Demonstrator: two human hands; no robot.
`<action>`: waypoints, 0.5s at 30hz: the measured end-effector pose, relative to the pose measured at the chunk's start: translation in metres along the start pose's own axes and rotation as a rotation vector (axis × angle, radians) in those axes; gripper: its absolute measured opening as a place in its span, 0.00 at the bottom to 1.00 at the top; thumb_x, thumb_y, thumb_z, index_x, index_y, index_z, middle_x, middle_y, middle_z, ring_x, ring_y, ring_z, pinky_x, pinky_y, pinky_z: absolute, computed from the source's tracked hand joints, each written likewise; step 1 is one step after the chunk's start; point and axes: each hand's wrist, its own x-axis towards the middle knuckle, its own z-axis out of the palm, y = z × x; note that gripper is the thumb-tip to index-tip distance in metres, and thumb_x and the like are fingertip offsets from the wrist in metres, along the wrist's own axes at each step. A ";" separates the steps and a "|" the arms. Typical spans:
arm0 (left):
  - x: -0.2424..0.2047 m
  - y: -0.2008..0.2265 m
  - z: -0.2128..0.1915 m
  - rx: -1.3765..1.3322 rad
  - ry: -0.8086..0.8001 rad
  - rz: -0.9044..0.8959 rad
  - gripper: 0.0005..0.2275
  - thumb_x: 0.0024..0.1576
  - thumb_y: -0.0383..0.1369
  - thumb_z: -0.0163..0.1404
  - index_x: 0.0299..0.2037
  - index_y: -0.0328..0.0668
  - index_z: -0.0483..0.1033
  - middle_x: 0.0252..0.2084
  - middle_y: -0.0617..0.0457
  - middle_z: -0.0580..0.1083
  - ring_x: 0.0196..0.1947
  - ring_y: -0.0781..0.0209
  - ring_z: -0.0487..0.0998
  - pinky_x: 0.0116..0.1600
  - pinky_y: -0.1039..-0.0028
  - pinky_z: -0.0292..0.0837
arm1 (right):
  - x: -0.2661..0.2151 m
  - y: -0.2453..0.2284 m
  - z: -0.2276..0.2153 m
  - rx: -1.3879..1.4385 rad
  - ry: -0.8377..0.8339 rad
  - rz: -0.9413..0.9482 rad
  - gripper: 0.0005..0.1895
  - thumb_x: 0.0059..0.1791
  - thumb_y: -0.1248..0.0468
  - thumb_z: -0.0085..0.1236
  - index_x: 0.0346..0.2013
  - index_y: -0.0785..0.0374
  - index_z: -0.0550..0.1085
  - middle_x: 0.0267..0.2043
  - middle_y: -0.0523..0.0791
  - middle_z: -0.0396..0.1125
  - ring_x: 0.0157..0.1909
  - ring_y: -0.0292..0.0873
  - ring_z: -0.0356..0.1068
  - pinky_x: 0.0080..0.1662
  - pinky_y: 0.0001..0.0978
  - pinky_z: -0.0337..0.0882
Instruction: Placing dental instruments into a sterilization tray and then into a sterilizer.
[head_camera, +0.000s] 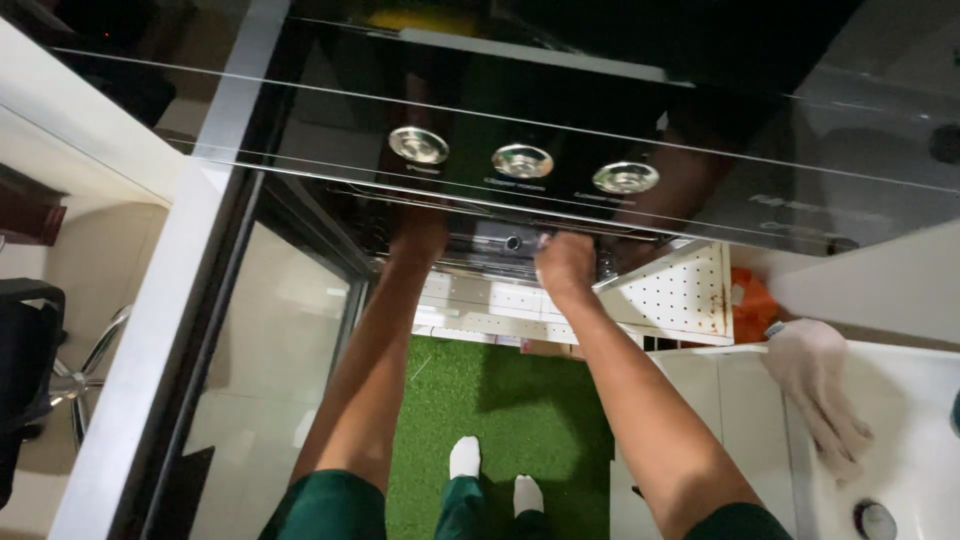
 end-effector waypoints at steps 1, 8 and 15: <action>0.004 -0.011 0.017 0.017 0.105 -0.057 0.19 0.63 0.29 0.42 0.65 0.39 0.67 0.63 0.33 0.69 0.62 0.33 0.70 0.64 0.49 0.68 | 0.008 0.007 0.007 -0.033 -0.011 0.003 0.17 0.53 0.55 0.59 0.39 0.69 0.80 0.50 0.62 0.73 0.54 0.62 0.73 0.58 0.47 0.71; 0.028 -0.038 0.052 0.065 0.032 -0.219 0.17 0.61 0.32 0.45 0.60 0.40 0.73 0.59 0.35 0.73 0.58 0.34 0.74 0.59 0.49 0.71 | 0.030 0.013 0.018 -0.085 0.003 0.080 0.16 0.46 0.57 0.65 0.37 0.69 0.81 0.48 0.63 0.69 0.51 0.62 0.71 0.55 0.43 0.70; 0.027 -0.035 0.042 0.050 -0.115 -0.317 0.16 0.64 0.36 0.43 0.60 0.41 0.73 0.60 0.36 0.71 0.58 0.36 0.74 0.58 0.49 0.71 | 0.028 0.024 0.024 -0.045 0.043 -0.011 0.11 0.47 0.62 0.60 0.35 0.69 0.81 0.43 0.59 0.75 0.49 0.60 0.74 0.58 0.41 0.71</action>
